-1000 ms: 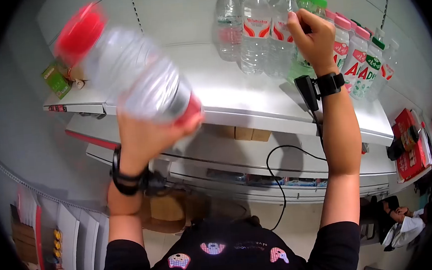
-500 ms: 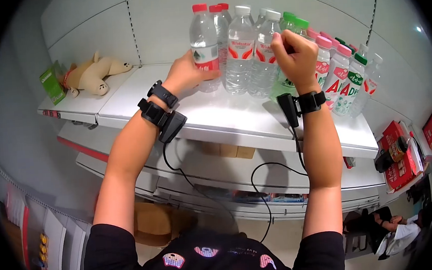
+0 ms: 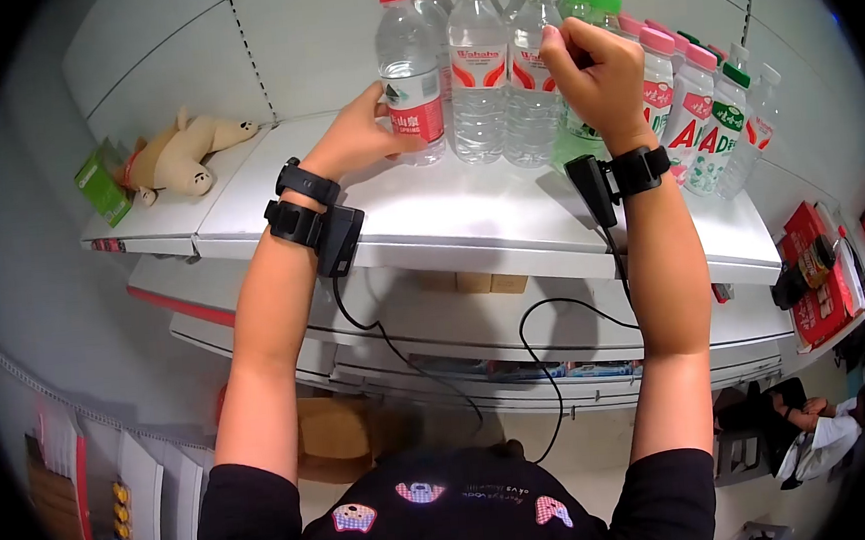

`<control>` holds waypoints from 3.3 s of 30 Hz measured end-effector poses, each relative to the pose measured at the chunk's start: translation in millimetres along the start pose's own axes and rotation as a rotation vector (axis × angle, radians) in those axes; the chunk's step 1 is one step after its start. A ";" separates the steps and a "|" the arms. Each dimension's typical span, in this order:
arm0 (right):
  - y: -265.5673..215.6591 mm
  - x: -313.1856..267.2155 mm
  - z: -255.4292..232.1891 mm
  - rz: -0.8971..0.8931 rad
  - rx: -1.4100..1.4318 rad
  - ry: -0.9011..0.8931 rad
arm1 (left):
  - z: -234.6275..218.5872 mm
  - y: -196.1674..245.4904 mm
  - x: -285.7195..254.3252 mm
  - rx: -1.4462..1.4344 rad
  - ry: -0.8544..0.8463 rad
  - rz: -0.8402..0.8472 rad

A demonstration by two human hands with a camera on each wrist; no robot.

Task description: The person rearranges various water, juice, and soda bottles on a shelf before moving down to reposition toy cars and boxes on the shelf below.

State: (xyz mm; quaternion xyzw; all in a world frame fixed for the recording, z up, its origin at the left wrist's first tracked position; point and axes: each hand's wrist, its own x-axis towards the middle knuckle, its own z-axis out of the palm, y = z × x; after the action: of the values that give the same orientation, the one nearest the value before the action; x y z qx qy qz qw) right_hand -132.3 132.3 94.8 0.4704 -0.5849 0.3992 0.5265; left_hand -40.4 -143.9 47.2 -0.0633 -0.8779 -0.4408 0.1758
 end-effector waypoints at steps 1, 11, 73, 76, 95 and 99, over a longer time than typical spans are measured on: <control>-0.5 0.6 -0.3 -0.002 -0.006 0.001 | -1.8 -2.6 3.2 -0.013 -0.034 0.013; -3.7 -3.2 1.7 0.014 -0.009 -0.052 | 12.5 -2.0 1.8 -0.098 0.002 0.023; -24.7 -3.9 4.5 -0.005 0.021 0.035 | 91.2 -290.9 -91.4 0.656 0.480 0.088; -22.0 -0.7 0.3 -0.029 0.000 -0.020 | 99.6 -315.0 -72.3 0.572 0.524 0.012; -20.5 0.8 -2.2 -0.069 0.007 -0.078 | 72.3 -95.4 -243.7 0.317 0.391 0.625; -21.6 0.8 -2.4 -0.024 -0.025 -0.085 | 17.7 -2.8 -237.8 -0.324 0.236 0.588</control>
State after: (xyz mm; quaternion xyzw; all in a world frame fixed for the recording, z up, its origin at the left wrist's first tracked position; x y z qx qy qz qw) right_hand -110.7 129.3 95.3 0.4872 -0.6061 0.3652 0.5118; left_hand 175.6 -121.0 -51.2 -0.2890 -0.7145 -0.5093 0.3830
